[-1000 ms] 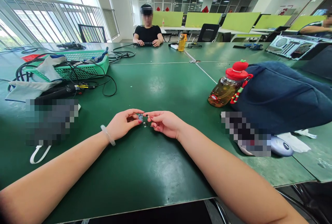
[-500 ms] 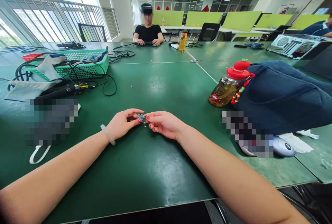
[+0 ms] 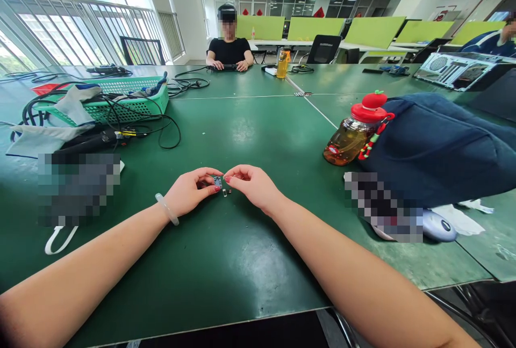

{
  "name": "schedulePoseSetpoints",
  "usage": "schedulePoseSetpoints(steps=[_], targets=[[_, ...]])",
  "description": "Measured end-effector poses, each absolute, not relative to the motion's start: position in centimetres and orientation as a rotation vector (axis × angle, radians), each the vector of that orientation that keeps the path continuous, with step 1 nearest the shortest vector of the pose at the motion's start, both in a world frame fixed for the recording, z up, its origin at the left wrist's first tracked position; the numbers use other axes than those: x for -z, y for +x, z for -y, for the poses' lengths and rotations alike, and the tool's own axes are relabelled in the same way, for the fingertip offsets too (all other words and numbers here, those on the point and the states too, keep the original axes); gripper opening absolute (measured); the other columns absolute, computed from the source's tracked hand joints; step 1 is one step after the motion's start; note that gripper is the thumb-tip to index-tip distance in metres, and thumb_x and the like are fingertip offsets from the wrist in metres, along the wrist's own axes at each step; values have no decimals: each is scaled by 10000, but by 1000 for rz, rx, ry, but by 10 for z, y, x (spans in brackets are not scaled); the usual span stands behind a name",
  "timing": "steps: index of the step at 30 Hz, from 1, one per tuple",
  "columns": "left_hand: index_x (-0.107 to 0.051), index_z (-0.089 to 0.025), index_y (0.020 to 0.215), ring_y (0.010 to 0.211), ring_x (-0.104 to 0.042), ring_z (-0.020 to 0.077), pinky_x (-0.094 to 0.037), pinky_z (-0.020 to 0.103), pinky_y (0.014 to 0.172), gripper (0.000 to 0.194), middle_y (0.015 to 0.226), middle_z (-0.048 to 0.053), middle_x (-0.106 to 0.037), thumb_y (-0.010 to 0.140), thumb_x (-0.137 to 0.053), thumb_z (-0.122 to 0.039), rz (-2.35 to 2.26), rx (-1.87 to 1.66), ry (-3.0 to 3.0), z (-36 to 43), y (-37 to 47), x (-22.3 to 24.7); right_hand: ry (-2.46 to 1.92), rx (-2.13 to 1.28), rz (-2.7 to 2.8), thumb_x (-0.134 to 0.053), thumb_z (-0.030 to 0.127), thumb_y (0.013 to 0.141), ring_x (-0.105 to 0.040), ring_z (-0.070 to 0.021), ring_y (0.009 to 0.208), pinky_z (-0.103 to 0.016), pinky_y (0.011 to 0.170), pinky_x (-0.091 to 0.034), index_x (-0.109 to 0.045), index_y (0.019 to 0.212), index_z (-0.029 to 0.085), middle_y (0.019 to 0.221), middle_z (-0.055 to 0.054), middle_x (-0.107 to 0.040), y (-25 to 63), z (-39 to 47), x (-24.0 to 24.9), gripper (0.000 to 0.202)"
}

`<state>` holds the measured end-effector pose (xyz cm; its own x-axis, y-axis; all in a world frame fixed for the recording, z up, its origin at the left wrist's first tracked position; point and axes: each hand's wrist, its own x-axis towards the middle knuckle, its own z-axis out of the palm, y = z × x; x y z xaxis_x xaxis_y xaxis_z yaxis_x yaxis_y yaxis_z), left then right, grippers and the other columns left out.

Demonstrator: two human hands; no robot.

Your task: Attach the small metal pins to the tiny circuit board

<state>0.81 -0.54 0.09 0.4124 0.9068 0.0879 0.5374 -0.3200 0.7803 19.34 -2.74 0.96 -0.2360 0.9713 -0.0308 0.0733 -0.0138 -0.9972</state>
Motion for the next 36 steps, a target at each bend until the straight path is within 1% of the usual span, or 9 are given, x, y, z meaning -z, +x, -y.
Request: schedulePoseSetpoints(steps=[3,8,11,15,21,23,28,31,36], targets=[[-602,-209,1012,667,-571,133,-459,278,720,303,752,-7,-645,719,-591,-284,-1243,-711,2009,7,9,-3,-1162,-1372,1410,-590,335,704,-378,-38,453,-191,452,-289,-563,777,159,635,26,-580,194,25,-5,192],[-600,-209,1019,686,-574,140,-451,286,732,317,753,-5,-650,719,-592,-312,-1226,-731,2026,8,9,-5,-1172,-1408,1381,-544,281,706,-382,-37,410,-186,402,-273,-501,748,166,705,-9,-638,192,25,-3,130],[-602,-212,1025,696,-580,150,-446,294,736,332,734,-4,-652,715,-602,-333,-1199,-746,2024,10,10,-6,-1191,-1388,1436,-556,288,700,-385,-37,420,-187,411,-285,-543,772,156,683,-3,-620,192,25,-3,151],[-607,-214,1030,720,-588,154,-442,303,766,334,748,-1,-653,714,-609,-321,-1159,-775,2021,12,12,-8,-1215,-1249,1520,-588,334,702,-394,-44,461,-197,462,-321,-614,796,149,646,16,-580,192,24,0,208],[-610,-222,1036,728,-581,149,-434,298,783,337,728,-12,-639,712,-615,-315,-1170,-797,2075,16,14,-11,-1222,-1170,1597,-576,362,727,-445,-67,526,-216,531,-358,-631,810,152,684,5,-596,192,23,4,233],[-608,-229,1040,721,-577,148,-432,295,769,333,718,-17,-633,716,-610,-306,-1182,-789,2109,17,14,-13,-1243,-1102,1643,-565,357,740,-454,-75,540,-223,544,-363,-631,814,160,705,2,-607,191,23,4,221],[-598,-248,1049,695,-559,142,-423,288,734,328,698,-29,-604,723,-599,-277,-1182,-774,2204,18,14,-15,-1304,-747,1813,-566,304,755,-455,-84,568,-225,567,-369,-645,792,189,727,6,-611,189,27,3,145],[-578,-230,1058,710,-563,143,-423,296,768,335,701,-27,-593,724,-589,-250,-1131,-797,2206,18,13,-13,-1274,-705,1885,-544,280,782,-465,-84,578,-220,568,-376,-649,815,191,745,1,-611,188,30,1,142],[-540,-212,1072,734,-562,144,-419,305,799,347,726,-21,-593,726,-554,-195,-1062,-804,2221,19,13,-13,-1182,-559,2026,-543,238,801,-482,-89,612,-213,586,-374,-653,812,191,710,4,-591,189,31,-2,120]])
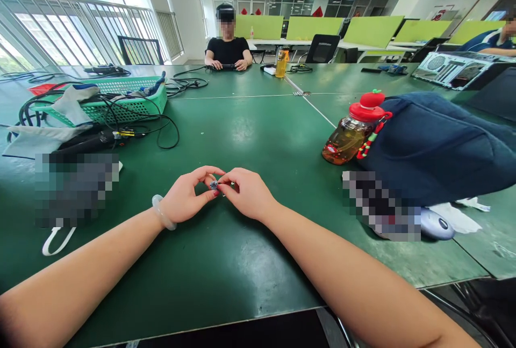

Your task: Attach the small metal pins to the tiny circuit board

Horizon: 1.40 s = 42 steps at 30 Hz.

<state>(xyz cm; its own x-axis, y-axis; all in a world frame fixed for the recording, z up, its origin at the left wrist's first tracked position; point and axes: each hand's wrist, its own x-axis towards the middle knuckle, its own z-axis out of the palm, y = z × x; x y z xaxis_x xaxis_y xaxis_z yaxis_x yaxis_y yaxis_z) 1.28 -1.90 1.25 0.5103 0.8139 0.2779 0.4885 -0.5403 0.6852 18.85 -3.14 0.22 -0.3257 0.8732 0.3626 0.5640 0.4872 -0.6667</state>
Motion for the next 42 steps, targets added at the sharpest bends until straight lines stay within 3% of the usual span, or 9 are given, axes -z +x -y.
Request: schedulePoseSetpoints(steps=[4,8,15,21,30,42], targets=[[-585,-235,1056,703,-542,140,-424,287,733,323,729,-16,-598,740,-525,-207,-1143,-748,2232,15,11,-13,-1260,-466,2057,-513,252,832,-517,-102,678,-228,636,-383,-659,838,211,766,-1,-624,197,22,2,151],[-651,-239,961,657,-526,135,-427,271,674,259,685,-15,-581,731,-533,-247,-1287,-699,2126,8,8,-9,-1499,-430,2100,-597,280,767,-516,-112,690,-235,621,-384,-645,850,223,808,3,-613,204,13,9,112],[-635,-226,983,689,-565,141,-444,278,716,290,725,-9,-623,730,-560,-344,-1310,-723,2032,6,9,-3,-1584,-306,2229,-523,225,813,-524,-130,738,-245,641,-373,-627,762,207,812,-17,-588,198,6,17,117],[-588,-210,1006,699,-588,137,-450,283,729,263,753,-12,-647,758,-532,-277,-1267,-696,1999,4,7,0,-1492,-341,2143,-517,165,799,-508,-118,706,-234,639,-372,-593,729,186,770,-12,-569,195,14,14,105],[-595,-193,841,769,-588,144,-453,288,772,225,806,-3,-651,662,-662,-312,-1170,-716,2020,9,11,-4,-1198,-328,2150,-488,170,834,-511,-101,732,-222,663,-384,-603,799,194,847,-9,-568,184,31,3,122],[-593,-210,869,832,-605,174,-454,314,789,217,843,12,-663,676,-640,-295,-1358,-687,2076,4,6,-2,-1377,-479,2305,-579,162,770,-516,-105,733,-232,675,-382,-635,843,220,800,4,-555,198,18,13,109]])
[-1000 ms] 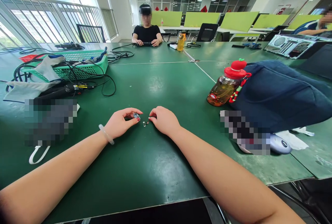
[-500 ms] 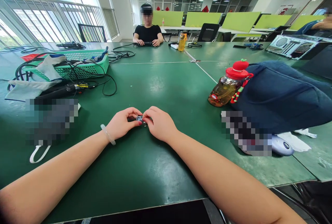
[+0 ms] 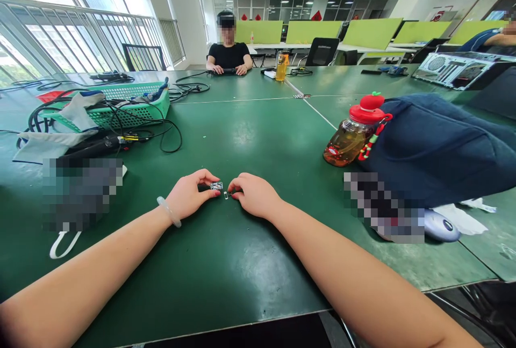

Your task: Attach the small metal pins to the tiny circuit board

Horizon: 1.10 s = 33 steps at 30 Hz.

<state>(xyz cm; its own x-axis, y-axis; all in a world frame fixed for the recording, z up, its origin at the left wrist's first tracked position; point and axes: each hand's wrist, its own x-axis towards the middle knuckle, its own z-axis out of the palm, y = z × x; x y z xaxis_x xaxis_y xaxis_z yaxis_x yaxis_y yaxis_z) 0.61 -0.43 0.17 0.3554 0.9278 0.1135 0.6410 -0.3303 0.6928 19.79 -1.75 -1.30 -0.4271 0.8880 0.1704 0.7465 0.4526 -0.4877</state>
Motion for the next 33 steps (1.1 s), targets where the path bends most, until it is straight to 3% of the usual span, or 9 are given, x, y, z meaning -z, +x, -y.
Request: schedulePoseSetpoints(steps=[9,14,27,33], targets=[[-536,-223,891,838,-626,158,-440,303,813,171,841,-12,-685,740,-582,-287,-1156,-595,2038,9,10,-2,-1514,-393,2340,-563,244,805,-527,-117,721,-228,631,-372,-612,743,199,795,-9,-564,195,14,12,91],[-536,-215,885,818,-626,149,-442,288,797,187,841,-11,-678,726,-606,-285,-1077,-595,2024,12,11,-4,-1558,-389,2275,-529,207,813,-509,-115,699,-230,621,-363,-589,728,187,780,-14,-561,197,15,13,106],[-543,-199,772,769,-588,161,-445,301,740,236,779,-11,-625,641,-684,-336,-1111,-648,2088,13,13,-3,-1218,-349,2218,-493,204,837,-517,-104,739,-226,674,-390,-603,786,189,860,-15,-567,185,31,1,122],[-545,-187,788,776,-590,160,-453,316,760,258,776,-3,-626,630,-686,-335,-1074,-669,1985,10,11,-4,-1225,-588,2039,-571,186,766,-468,-75,611,-202,590,-380,-611,757,201,751,21,-554,188,29,2,44]])
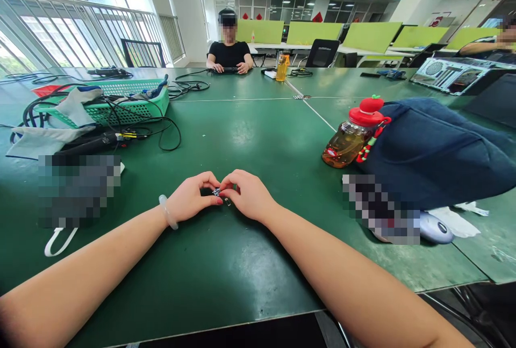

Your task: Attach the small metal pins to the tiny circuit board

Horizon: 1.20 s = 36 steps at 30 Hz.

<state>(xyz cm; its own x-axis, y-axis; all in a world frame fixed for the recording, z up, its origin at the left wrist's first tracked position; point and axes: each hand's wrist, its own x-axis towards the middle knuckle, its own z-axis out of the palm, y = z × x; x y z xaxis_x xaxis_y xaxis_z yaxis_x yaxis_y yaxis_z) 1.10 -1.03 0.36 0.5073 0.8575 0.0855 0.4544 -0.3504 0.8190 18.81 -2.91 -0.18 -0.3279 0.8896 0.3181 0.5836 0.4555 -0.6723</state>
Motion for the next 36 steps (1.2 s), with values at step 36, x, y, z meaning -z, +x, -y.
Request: schedulePoseSetpoints(steps=[36], targets=[[-523,-165,758,699,-608,152,-481,301,682,292,740,21,-655,594,-719,-308,-1115,-723,1772,7,10,0,-1316,31,2330,-459,288,869,-525,-118,737,-231,620,-347,-605,813,198,839,-19,-602,191,32,1,180]])
